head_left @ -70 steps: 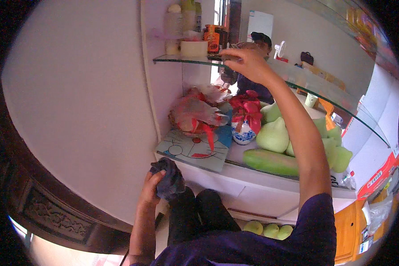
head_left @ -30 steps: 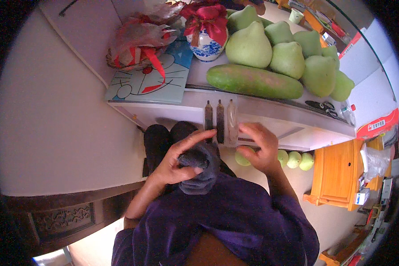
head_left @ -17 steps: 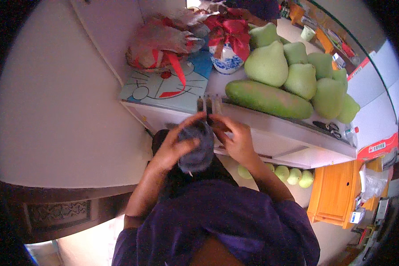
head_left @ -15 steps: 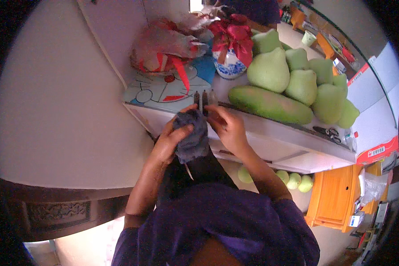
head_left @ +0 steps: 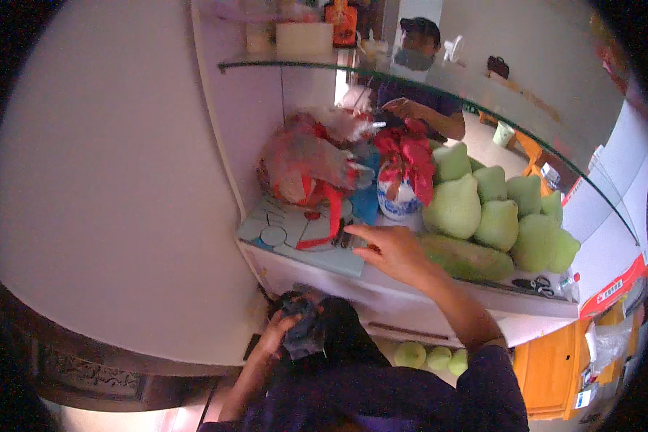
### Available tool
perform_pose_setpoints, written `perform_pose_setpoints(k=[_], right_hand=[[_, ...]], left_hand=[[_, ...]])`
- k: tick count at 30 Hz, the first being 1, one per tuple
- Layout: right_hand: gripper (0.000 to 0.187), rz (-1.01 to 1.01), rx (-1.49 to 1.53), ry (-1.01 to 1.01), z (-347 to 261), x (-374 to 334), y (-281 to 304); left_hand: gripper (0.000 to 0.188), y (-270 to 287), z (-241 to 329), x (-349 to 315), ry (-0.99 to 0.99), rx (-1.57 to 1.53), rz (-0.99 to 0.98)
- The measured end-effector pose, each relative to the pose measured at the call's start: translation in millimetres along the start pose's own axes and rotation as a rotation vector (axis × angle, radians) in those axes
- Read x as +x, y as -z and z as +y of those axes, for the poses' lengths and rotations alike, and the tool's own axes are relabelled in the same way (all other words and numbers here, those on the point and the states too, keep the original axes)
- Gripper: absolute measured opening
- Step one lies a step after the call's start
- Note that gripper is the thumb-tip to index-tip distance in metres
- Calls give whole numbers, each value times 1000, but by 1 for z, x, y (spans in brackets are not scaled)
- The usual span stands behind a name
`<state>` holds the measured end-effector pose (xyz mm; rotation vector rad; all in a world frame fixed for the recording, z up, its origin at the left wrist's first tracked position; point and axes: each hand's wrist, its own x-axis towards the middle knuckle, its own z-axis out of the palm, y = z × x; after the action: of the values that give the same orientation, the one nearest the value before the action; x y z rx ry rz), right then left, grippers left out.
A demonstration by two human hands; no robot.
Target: The person organizes items on a glass display shelf, moving plastic bags and boxes aside, then wiping the glass surface with a dark cloth. They handle green pears and other packaged goods, rearranging them on the shelf.
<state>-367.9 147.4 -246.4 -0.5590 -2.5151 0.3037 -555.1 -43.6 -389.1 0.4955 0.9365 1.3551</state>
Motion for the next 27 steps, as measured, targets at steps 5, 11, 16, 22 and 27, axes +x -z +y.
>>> perform_pose_setpoints(k=[5, 11, 16, 22, 27], right_hand=[[37, 313, -153, 265, -58, 85, 121], [53, 467, -525, 94, -44, 246, 218], [48, 438, -871, -56, 17, 326, 205], [62, 398, -687, -204, 45, 357, 175], [68, 396, -610, -214, 62, 377, 179]], left_hand=[[50, 27, -25, -1, 44, -120, 11], [45, 72, -78, 18, 49, -196, -73], [44, 54, -63, 6, -65, -54, -27], [40, 75, -84, 16, -87, -168, -82], [38, 67, -77, 18, 130, -415, -13]])
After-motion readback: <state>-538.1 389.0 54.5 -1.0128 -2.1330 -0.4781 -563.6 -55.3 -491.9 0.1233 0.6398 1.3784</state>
